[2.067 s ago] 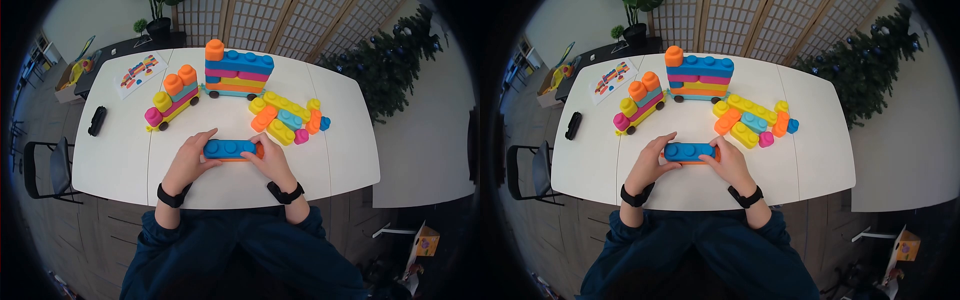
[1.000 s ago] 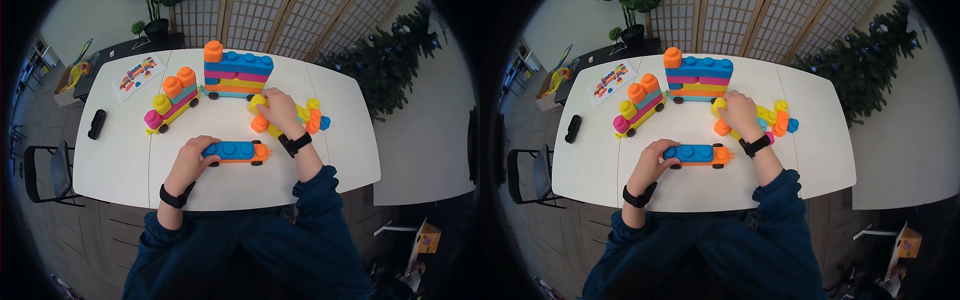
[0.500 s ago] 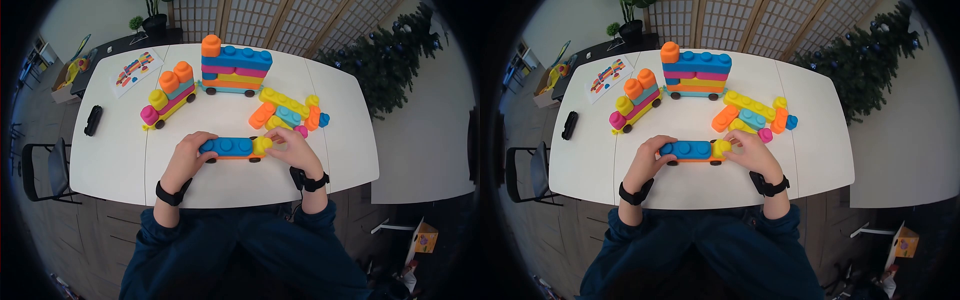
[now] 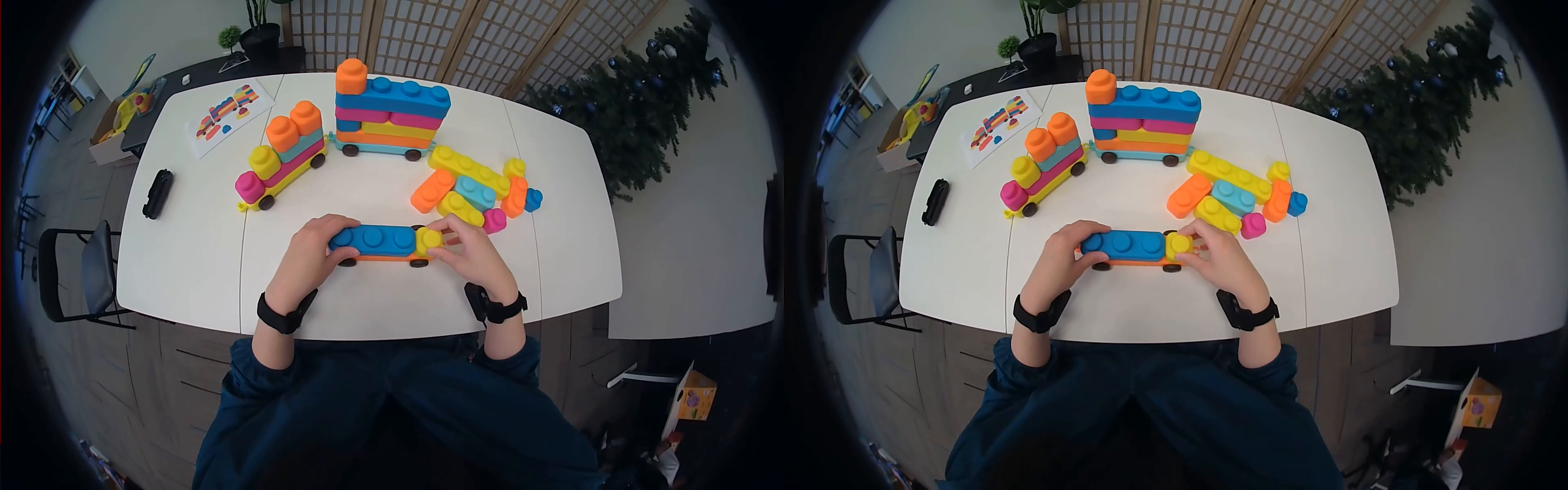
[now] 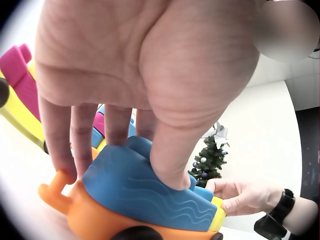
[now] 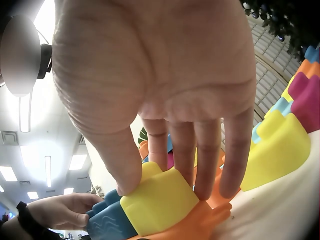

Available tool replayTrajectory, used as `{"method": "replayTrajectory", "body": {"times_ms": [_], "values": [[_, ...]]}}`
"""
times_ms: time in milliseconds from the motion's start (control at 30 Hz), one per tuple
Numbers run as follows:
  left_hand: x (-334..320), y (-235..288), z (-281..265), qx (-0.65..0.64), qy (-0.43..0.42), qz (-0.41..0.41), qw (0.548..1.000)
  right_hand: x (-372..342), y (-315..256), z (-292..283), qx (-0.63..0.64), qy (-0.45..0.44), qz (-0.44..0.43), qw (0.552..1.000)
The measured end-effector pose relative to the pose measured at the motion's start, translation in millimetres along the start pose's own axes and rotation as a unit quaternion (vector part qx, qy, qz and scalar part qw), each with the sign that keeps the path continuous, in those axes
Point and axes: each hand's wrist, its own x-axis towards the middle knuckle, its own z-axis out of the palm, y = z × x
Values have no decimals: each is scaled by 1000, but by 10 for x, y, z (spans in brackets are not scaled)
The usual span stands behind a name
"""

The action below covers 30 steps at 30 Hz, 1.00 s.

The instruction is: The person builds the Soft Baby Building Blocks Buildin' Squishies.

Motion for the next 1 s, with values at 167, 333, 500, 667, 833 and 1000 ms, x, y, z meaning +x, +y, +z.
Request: {"method": "replayTrajectory", "body": {"times_ms": [167,333,500,667,833,1000], "values": [[2,22,-9,-2,-7,-5,1000,-21,-21,-1,6,1,15,1000],[-27,22,-19,8,-4,-7,1000,-28,-32,5,9,3,20,1000],[-85,-86,-107,24,15,8,1000,-47,-46,11,9,-1,16,1000],[-90,-105,-91,4,8,-13,1000,-58,-32,26,10,8,4,1000],[-89,-88,-90,5,7,-27,1000,-18,-115,-136,-17,6,11,1000],[-92,-88,-68,8,12,-23,1000,247,-75,-347,-176,95,-18,980]]}}
